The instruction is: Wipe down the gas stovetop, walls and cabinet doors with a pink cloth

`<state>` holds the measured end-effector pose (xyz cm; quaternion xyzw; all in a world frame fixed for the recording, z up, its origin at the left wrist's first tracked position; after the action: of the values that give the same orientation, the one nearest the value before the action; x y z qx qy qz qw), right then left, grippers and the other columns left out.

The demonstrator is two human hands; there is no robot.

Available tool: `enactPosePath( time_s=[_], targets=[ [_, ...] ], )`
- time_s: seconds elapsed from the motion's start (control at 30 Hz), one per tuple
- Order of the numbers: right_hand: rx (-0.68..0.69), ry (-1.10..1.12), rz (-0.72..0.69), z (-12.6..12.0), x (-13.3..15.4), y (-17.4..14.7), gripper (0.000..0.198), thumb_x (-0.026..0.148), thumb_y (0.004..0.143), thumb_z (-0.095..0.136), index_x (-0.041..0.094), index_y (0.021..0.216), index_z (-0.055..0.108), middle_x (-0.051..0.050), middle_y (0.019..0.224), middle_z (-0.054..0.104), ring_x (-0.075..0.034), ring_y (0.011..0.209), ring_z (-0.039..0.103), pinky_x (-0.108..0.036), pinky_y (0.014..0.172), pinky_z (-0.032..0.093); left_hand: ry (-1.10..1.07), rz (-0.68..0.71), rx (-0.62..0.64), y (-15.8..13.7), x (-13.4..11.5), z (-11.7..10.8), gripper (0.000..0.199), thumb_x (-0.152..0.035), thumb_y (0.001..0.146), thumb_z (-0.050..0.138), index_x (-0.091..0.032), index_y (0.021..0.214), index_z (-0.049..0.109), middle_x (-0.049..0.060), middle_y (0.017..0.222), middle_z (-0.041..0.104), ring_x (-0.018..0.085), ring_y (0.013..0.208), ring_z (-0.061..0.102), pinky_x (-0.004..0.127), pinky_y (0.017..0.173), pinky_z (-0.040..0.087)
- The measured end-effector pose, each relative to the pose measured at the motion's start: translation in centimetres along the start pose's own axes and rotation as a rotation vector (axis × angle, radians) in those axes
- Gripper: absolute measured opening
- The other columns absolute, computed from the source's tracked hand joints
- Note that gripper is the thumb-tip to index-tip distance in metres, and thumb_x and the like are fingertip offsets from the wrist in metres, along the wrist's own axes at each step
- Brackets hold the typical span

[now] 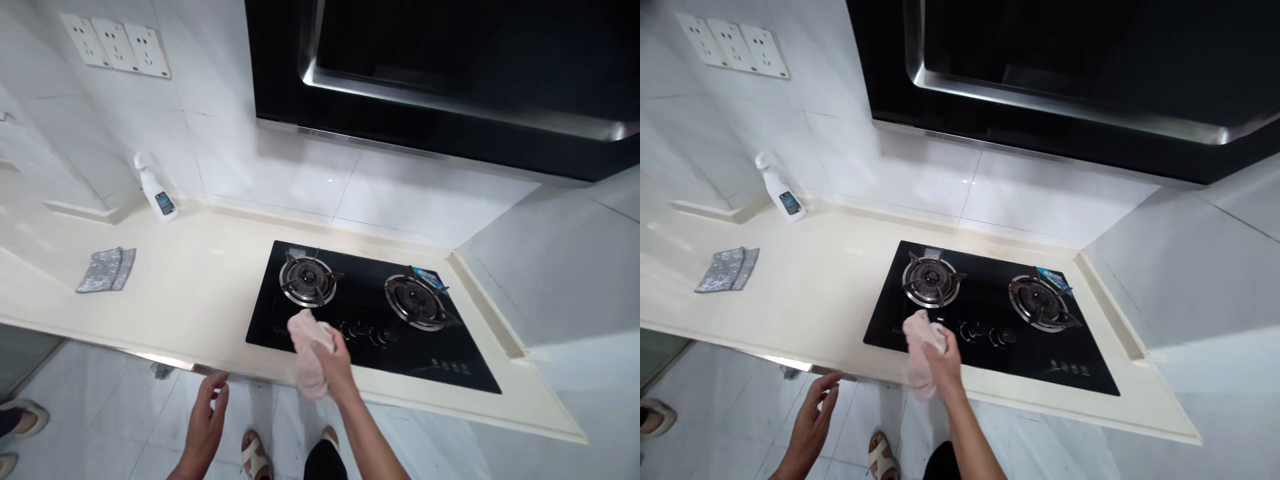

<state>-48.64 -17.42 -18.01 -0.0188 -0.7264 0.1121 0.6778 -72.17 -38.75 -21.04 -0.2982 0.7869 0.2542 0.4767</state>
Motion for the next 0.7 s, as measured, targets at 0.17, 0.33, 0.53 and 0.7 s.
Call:
enactPosePath(
  time_s=[0.17,0.33,0.53,0.7],
  targets=[
    [-0.36,-0.203,-0.039,-7.9,4.9,6.6,0.073,0.058,0.083,0.051,0.018,0.142,0.04,-0.011,0.126,0.065,-0.021,0.102,0.068,-0.031,0.082,0.057,-0.048,-0.086,0.046,0.4,1.0,1.4,0.047,-0.064,0.087,0.054,-0.022,0.101,0.069,0.008,0.101,0.073,0.026,0.095,0.07,0.041,0.083,0.059],
    [-0.382,-0.571,0.014,-9.9,7.0,15.2,0.072,0.052,0.091,0.038,0.01,0.148,0.026,-0.023,0.141,0.052,-0.027,0.124,0.059,-0.04,0.101,0.049,-0.082,-0.092,0.054,0.7,-0.4,3.4,0.045,-0.063,0.087,0.055,-0.023,0.099,0.07,0.008,0.099,0.074,0.026,0.093,0.071,0.04,0.083,0.06],
    [-0.088,-1.083,0.035,-6.0,5.4,18.6,0.054,0.038,0.085,0.059,0.013,0.132,0.05,-0.024,0.136,0.053,-0.038,0.127,0.055,-0.059,0.108,0.035,-0.04,-0.077,0.089,0.8,-2.0,4.2,0.035,-0.053,0.092,0.053,-0.023,0.101,0.069,0.007,0.101,0.073,0.024,0.096,0.07,0.038,0.084,0.059],
    [0.092,-1.348,-0.04,-2.2,4.3,15.5,0.056,0.043,0.092,0.054,0.008,0.135,0.046,-0.026,0.134,0.052,-0.036,0.122,0.059,-0.049,0.102,0.042,-0.055,-0.007,0.139,1.8,-3.4,6.2,0.029,-0.044,0.095,0.049,-0.023,0.101,0.068,0.007,0.102,0.071,0.022,0.093,0.068,0.033,0.076,0.058]
  ],
)
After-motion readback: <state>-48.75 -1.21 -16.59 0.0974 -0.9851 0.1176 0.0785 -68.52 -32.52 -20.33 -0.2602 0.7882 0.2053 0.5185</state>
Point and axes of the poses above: each hand's wrist, its own y-axis towards the middle knuckle, its own z-axis out of the palm, x = y × z, the point moved 5 cm from there along y, towards the middle knuckle
